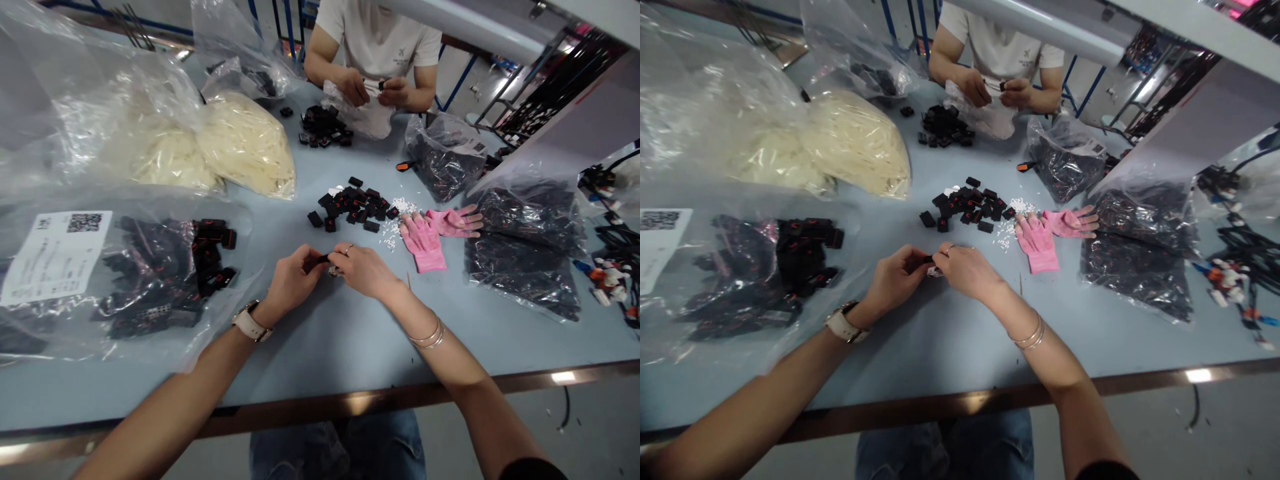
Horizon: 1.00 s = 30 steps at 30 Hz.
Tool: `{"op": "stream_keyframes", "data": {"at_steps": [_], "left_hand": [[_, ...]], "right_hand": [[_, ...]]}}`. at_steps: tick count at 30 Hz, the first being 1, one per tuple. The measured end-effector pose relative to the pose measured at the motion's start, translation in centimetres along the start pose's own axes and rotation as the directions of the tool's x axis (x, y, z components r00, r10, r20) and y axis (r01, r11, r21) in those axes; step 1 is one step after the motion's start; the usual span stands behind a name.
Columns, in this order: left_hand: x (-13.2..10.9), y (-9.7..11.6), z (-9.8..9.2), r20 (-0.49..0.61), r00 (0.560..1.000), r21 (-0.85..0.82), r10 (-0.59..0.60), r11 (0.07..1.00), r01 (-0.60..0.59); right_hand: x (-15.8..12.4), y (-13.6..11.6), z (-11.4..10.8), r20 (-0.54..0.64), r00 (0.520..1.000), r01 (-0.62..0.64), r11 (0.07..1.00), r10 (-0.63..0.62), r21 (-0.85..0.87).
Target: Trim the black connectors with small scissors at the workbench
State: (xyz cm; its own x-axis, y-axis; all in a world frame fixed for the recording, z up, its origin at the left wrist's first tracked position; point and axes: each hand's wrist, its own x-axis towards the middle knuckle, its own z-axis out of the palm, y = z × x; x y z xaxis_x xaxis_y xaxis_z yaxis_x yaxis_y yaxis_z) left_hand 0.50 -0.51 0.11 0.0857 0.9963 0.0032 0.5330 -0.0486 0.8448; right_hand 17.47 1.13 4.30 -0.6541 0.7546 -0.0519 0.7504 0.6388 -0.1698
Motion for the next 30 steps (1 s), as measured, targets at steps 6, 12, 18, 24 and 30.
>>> {"op": "stream_keyframes", "data": {"at_steps": [6,12,18,24,30], "left_hand": [[0.1,0.3,-0.2,-0.003,1.0,0.008,-0.018,1.0,0.018],[0.3,-0.3,0.0,0.014,1.0,-0.063,-0.019,0.998,0.02],[0.2,-0.8,0.2,0.014,1.0,-0.092,0.007,0.996,-0.005],[0.2,-0.7,0.1,0.012,1.0,-0.077,0.013,0.997,-0.012],[0.2,-0.7,0.3,-0.013,0.999,-0.06,0.042,0.997,-0.043]], "right_hand": [[0.3,0.9,0.8,-0.129,0.989,-0.028,0.958,0.068,0.285],[0.6,1.5,0.8,-0.27,0.897,-0.124,0.786,0.349,0.606],[0.6,1.6,0.8,-0.273,0.911,-0.075,0.774,0.31,0.629],[0.6,1.7,1.0,-0.256,0.944,-0.02,0.808,0.21,0.589],[0.5,1.3,0.8,-0.238,0.937,-0.067,0.803,0.254,0.593]]}}
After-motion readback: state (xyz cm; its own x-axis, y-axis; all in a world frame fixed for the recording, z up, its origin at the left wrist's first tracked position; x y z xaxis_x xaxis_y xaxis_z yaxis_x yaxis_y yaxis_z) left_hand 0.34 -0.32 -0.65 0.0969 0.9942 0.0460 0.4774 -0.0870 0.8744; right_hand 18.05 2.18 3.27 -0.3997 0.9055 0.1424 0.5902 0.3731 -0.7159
